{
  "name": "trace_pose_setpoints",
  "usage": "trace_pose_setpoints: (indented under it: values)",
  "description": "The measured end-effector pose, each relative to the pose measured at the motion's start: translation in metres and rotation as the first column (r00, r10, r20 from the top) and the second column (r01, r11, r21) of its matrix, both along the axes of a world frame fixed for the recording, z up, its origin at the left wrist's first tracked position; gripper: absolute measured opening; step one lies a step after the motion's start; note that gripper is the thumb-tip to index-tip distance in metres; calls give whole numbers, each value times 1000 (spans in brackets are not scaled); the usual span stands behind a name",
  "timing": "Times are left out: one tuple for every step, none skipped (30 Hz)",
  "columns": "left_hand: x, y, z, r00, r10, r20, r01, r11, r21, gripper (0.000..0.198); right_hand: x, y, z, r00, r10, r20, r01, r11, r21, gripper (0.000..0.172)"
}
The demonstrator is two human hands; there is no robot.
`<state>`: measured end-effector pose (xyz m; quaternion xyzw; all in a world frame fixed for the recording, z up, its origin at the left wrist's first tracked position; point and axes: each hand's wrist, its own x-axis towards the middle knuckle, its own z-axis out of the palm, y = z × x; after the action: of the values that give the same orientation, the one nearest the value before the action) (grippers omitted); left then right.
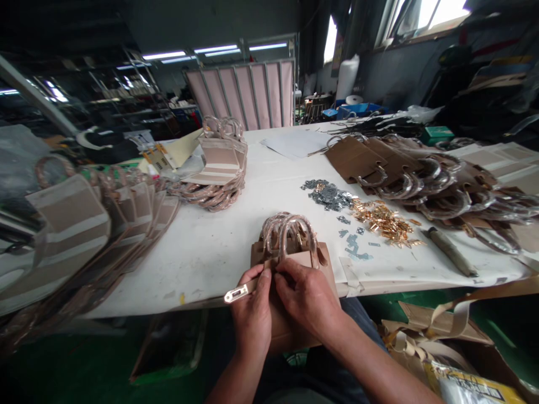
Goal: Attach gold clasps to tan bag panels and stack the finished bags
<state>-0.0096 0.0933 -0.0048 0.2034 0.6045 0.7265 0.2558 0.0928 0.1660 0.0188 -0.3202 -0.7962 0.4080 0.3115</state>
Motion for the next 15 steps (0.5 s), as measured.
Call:
trace_pose_setpoints:
  values:
    - [0, 0, -2, 1000, -2, -19, 2, 1000, -11, 34, 1, 1, -1, 1000, 5, 6, -5, 1000, -4, 14]
    - [-1, 0, -3, 999, -5, -45, 4, 1000, -19, 33, 1, 1, -1, 1000, 12, 10, -12, 1000, -9, 14]
    - [-1, 0, -3, 997, -6, -78, 4, 1000, -24, 32, 1, 2, -1, 1000, 20, 14, -20, 1000, -14, 14]
    - [0, -1, -3, 992, -5, -122, 2, 1000, -27, 31, 1, 3, -1, 1000, 26, 14, -25, 1000, -16, 13]
    - [0, -1, -3, 985, -3, -173, -2, 1000, -28, 30, 1, 4, -1, 1000, 27, 10, -27, 1000, -15, 13]
    - [0, -1, -2, 975, 7, -222, -13, 1000, -26, 29, 1, 5, -1, 1000, 30, 4, -30, 999, -17, 13]
    - [0, -2, -2, 965, 19, -260, -26, 999, -22, 29, 0, 6, 0, 999, 35, -6, -35, 999, -21, 13]
    - [0, -2, -1, 959, 32, -281, -39, 999, -17, 29, -1, 6, 1, 999, 41, -19, -42, 999, -29, 13]
    - [0, -2, -1, 958, 42, -283, -48, 999, -12, 29, -2, 7, 1, 998, 51, -28, -52, 998, -40, 13]
    - [-1, -2, -1, 963, 44, -267, -48, 999, -10, 30, -2, 8, 2, 998, 62, -31, -63, 997, -54, 13]
    - [-2, -2, -2, 971, 40, -237, -43, 999, -10, 31, -3, 9, 3, 997, 70, -23, -72, 995, -67, 13]
    - [-3, -1, -3, 979, 27, -203, -30, 999, -12, 32, -3, 10, 3, 997, 73, -9, -74, 994, -75, 13]
    - [-4, 1, -5, 985, 14, -174, -17, 1000, -14, 33, -3, 12, 3, 997, 71, 9, -70, 995, -75, 13]
    - [-5, 2, -7, 988, 5, -157, -8, 1000, -16, 34, -2, 13, 3, 997, 68, 26, -66, 995, -69, 12]
    - [-6, 4, -9, 988, -2, -157, -1, 1000, -19, 35, -1, 14, 3, 997, 66, 37, -64, 996, -63, 12]
